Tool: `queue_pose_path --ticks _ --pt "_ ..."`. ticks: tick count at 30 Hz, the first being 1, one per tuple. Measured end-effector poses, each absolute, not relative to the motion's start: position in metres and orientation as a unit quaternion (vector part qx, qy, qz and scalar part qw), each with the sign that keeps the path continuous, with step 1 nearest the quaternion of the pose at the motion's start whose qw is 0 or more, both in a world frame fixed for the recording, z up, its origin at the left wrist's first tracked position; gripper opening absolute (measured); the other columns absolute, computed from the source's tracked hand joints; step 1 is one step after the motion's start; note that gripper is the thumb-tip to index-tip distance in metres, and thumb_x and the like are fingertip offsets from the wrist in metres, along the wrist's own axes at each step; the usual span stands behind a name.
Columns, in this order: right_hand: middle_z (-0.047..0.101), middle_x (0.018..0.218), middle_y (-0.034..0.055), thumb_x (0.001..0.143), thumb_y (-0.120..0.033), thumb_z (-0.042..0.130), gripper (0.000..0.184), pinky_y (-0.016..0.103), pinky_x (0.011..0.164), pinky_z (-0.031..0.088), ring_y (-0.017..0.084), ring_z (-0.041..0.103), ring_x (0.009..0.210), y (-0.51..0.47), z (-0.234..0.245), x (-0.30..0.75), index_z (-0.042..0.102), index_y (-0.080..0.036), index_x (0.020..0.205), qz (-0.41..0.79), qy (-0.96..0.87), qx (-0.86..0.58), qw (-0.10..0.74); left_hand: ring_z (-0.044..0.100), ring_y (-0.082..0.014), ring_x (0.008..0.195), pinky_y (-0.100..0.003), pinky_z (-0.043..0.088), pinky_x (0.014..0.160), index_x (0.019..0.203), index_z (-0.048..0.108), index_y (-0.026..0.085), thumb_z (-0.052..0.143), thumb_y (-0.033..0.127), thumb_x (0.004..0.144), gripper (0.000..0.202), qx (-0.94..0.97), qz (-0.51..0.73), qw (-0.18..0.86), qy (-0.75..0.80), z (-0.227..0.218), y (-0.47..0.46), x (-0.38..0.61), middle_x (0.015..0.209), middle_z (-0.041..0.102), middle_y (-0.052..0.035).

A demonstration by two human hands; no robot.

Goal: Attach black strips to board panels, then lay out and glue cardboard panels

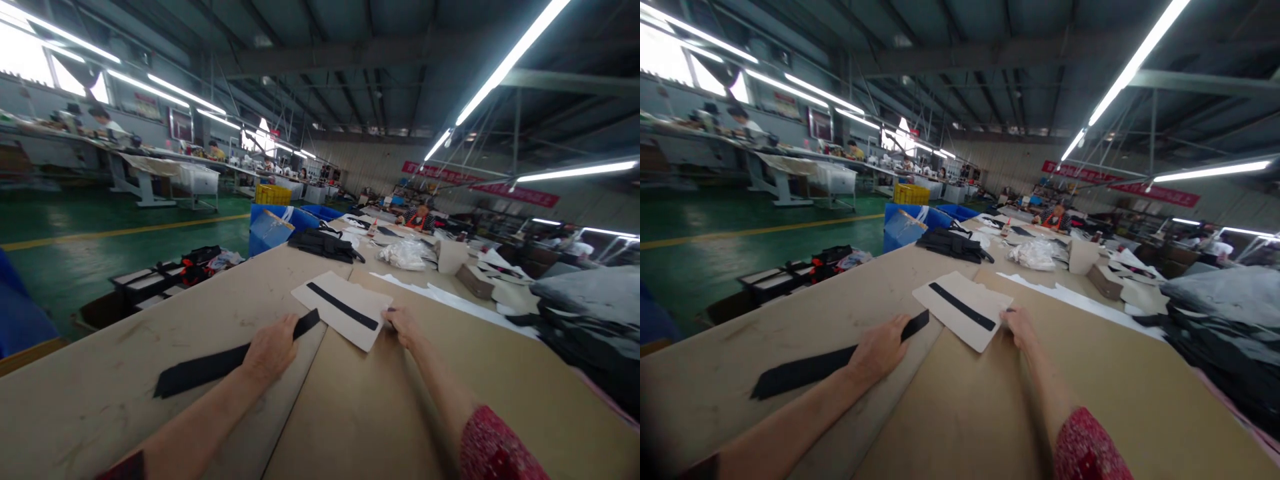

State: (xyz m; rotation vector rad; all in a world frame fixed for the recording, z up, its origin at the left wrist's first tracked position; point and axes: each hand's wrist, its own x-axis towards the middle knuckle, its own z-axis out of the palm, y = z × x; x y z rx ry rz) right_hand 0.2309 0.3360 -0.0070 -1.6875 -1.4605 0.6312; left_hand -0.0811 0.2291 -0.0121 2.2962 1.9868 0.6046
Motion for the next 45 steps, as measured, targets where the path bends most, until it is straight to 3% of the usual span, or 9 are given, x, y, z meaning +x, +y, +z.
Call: queue_pose_path --ticks 6,11,14,22,33,35,37,40,45 --pt "0.07 0.066 0.0035 0.06 -0.033 0.071 0.017 0.033 0.073 0.049 0.023 0.065 0.073 0.207 -0.001 0.255 0.069 -0.017 0.067 0.33 -0.558 -0.645 0.406 0.061 -0.0246 0.115 -0.036 0.048 0.097 0.12 0.055 0.016 0.046 0.018 0.092 0.03 0.765 0.212 -0.018 0.608 -0.001 0.2 -0.083 0.124 0.061 -0.0132" --pt "0.068 0.069 0.0019 0.059 -0.038 0.068 0.021 0.033 0.071 0.046 0.022 0.061 0.073 0.103 -0.012 0.292 0.065 -0.02 0.067 0.36 -0.531 -0.666 0.381 0.067 -0.0285 0.1 -0.041 0.051 0.089 0.108 0.059 0.016 0.043 0.038 0.097 0.03 0.784 0.129 0.023 0.607 0.004 0.142 -0.082 0.113 0.066 -0.0136" --pt "0.065 0.07 0.0004 0.06 -0.041 0.065 0.021 0.031 0.069 0.043 0.02 0.058 0.072 0.056 -0.017 0.31 0.061 -0.022 0.068 0.342 -0.53 -0.69 0.356 0.067 -0.0299 0.104 -0.042 0.051 0.091 0.112 0.061 0.017 0.041 0.046 0.097 0.038 0.792 0.102 0.072 0.598 0.002 0.094 -0.08 0.112 0.068 -0.0131" --pt "0.056 0.061 -0.0018 0.063 -0.039 0.06 0.017 0.031 0.061 0.037 0.018 0.05 0.064 -0.004 -0.019 0.337 0.053 -0.024 0.061 0.265 -0.555 -0.725 0.309 0.059 -0.0287 0.127 -0.045 0.046 0.108 0.138 0.051 0.019 0.038 0.035 0.096 0.046 0.78 0.094 0.087 0.613 -0.015 0.01 -0.084 0.147 0.054 -0.0119" --pt "0.066 0.087 0.0093 0.072 -0.041 0.052 0.017 0.043 0.087 0.047 0.028 0.061 0.089 -0.041 -0.045 0.339 0.057 -0.025 0.07 0.089 -0.577 -0.747 0.32 0.068 -0.0301 0.104 -0.044 0.054 0.088 0.129 0.06 0.025 0.04 0.041 0.096 0.042 0.749 0.052 0.074 0.656 0.009 -0.018 -0.073 0.126 0.063 -0.0112" --pt "0.066 0.098 0.0127 0.075 -0.044 0.052 0.024 0.048 0.096 0.046 0.031 0.061 0.1 -0.055 -0.045 0.332 0.062 -0.023 0.082 0.034 -0.561 -0.742 0.365 0.067 -0.0292 0.105 -0.042 0.052 0.092 0.125 0.062 0.024 0.047 0.05 0.093 0.043 0.741 0.102 0.145 0.647 0.021 -0.027 -0.069 0.118 0.068 -0.0098" --pt "0.067 0.105 0.0133 0.081 -0.048 0.051 0.03 0.049 0.1 0.045 0.032 0.061 0.106 -0.069 -0.036 0.319 0.065 -0.023 0.09 0.015 -0.557 -0.723 0.409 0.068 -0.0236 0.088 -0.035 0.053 0.079 0.117 0.064 0.023 0.056 0.056 0.087 0.046 0.718 0.14 0.291 0.616 0.034 -0.037 -0.058 0.1 0.072 -0.0062" --pt "0.07 0.103 0.0077 0.091 -0.049 0.051 0.029 0.038 0.091 0.052 0.026 0.066 0.1 -0.084 -0.013 0.285 0.069 -0.026 0.086 0.099 -0.602 -0.658 0.441 0.05 -0.0097 0.048 -0.022 0.038 0.047 0.106 0.063 0.019 0.066 0.06 0.077 0.05 0.621 0.163 0.561 0.523 0.044 -0.047 -0.031 0.071 0.066 0.0018" --pt "0.073 0.108 0.0026 0.097 -0.042 0.053 0.026 0.025 0.086 0.057 0.019 0.07 0.1 -0.092 0.015 0.219 0.071 -0.029 0.11 0.228 -0.641 -0.546 0.489 0.039 -0.0047 0.037 -0.018 0.026 0.038 0.095 0.062 0.016 0.077 0.053 0.068 0.048 0.49 0.206 0.755 0.384 0.036 -0.049 0.014 0.057 0.06 0.0042"
